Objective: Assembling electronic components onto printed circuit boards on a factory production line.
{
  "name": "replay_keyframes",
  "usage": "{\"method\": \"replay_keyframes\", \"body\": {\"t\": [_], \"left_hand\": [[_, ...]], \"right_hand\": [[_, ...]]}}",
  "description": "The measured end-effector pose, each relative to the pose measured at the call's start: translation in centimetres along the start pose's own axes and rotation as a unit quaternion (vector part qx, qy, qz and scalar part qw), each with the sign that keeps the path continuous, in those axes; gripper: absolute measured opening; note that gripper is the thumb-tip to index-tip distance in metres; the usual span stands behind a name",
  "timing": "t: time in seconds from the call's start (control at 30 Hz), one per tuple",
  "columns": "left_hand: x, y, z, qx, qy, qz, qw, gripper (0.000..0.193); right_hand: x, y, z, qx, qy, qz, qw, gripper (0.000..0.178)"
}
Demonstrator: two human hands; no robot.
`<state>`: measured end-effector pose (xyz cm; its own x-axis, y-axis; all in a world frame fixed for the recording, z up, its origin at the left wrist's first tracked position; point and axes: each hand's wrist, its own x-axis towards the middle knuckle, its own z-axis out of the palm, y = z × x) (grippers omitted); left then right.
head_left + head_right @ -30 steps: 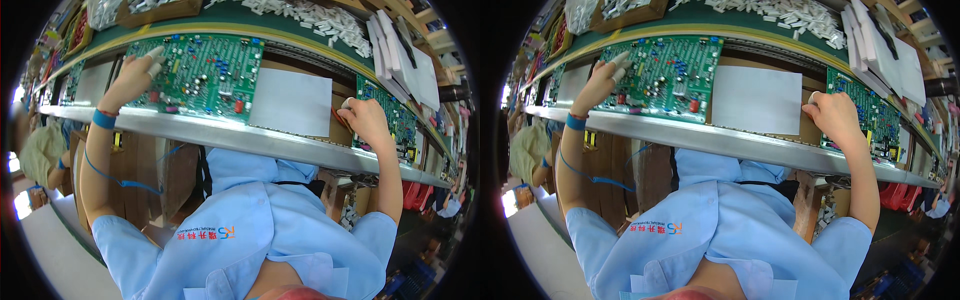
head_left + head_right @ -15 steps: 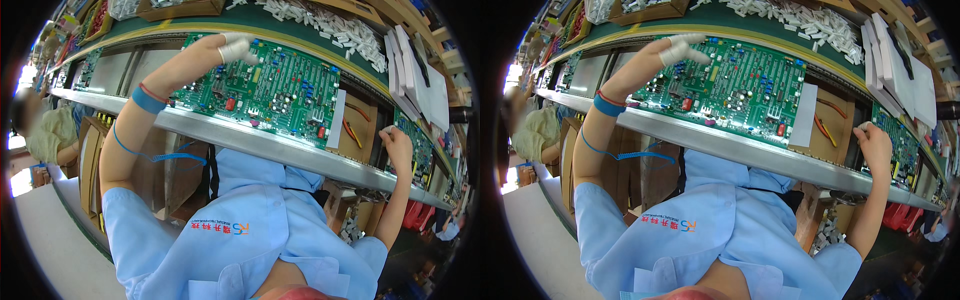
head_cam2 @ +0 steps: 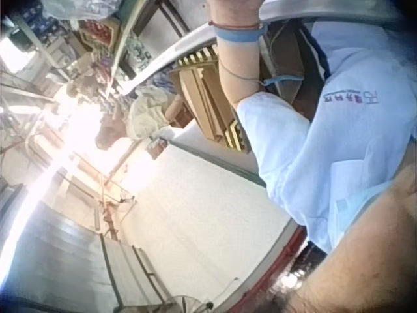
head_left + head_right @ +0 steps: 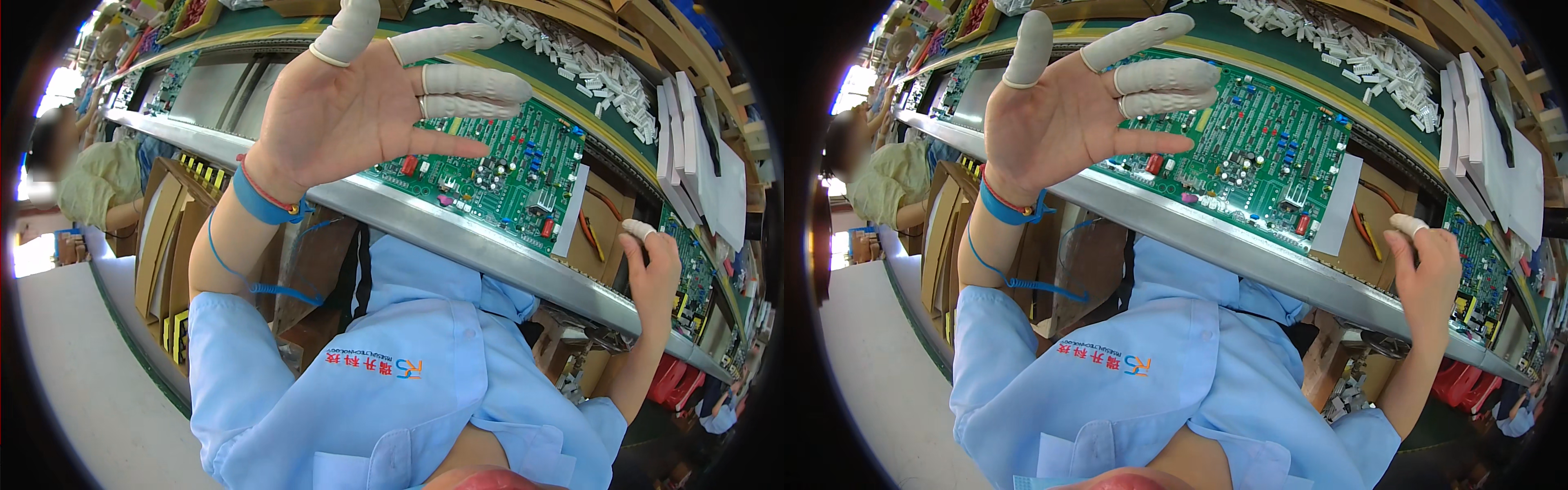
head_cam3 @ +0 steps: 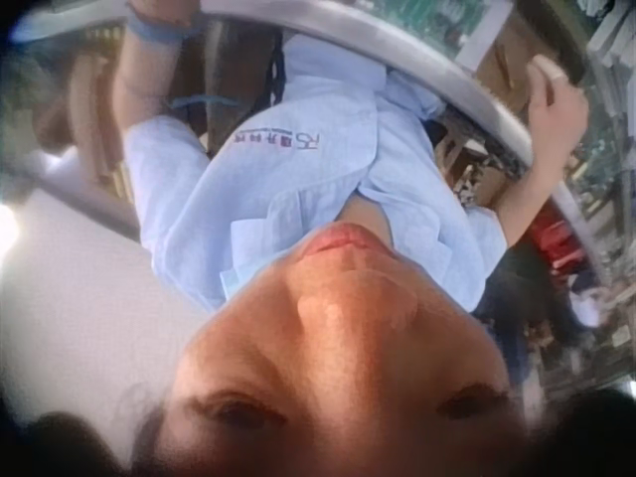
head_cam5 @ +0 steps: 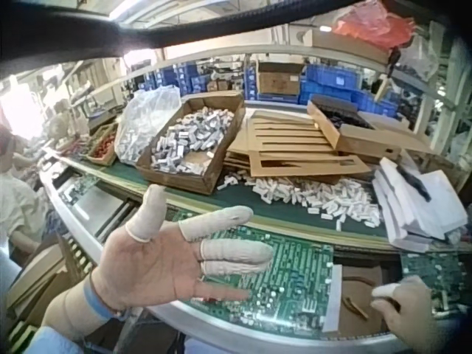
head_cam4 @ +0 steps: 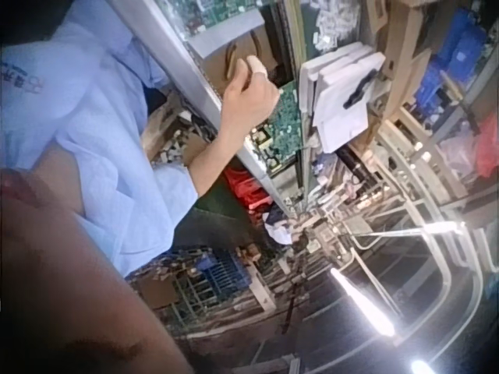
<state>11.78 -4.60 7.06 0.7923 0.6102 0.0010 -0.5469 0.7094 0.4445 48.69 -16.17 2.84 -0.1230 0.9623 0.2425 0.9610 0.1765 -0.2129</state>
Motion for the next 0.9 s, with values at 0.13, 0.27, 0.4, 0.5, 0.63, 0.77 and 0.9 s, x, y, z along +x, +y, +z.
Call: {"method": "replay_keyframes", "body": {"t": [0.13,0.27,0.4,0.5,0.63,0.77,0.9], "left_hand": [[-1.5,-0.7,-0.1,0.098,-0.024,0.018,0.995,0.083],[-3.3,-2.1,0.6,0.159,0.058,0.043,0.985,0.069],[-7.0,-4.6,-1.5,0.55,0.117,0.032,0.826,0.076],[-12.0,-6.7,-3.3,0.699,0.157,-0.073,0.694,0.051],[-17.7,-8.3,-7.5,0.766,0.346,-0.243,0.484,0.03],[-23.6,-12.7,-16.5,0.715,0.354,-0.273,0.538,0.027],[-22.6,-19.7,-27.6,0.699,0.4,-0.016,0.592,0.033]], "right_hand": [[-1.7,-5.3,-0.2,0.133,-0.02,-0.054,0.989,0.024],[-3.2,-9.5,3.0,0.37,-0.122,-0.079,0.917,0.023],[-3.3,-12.4,6.9,0.487,-0.332,0.033,0.807,0.017],[-3.4,-13.0,9.4,0.477,-0.32,-0.156,0.804,0.017],[-5.5,-12.6,14.0,0.548,-0.401,0.077,0.73,0.023],[-5.7,-13.3,16.7,0.643,-0.367,0.121,0.661,0.031],[-6.0,-14.1,16.3,0.688,-0.355,0.079,0.627,0.034]]}}
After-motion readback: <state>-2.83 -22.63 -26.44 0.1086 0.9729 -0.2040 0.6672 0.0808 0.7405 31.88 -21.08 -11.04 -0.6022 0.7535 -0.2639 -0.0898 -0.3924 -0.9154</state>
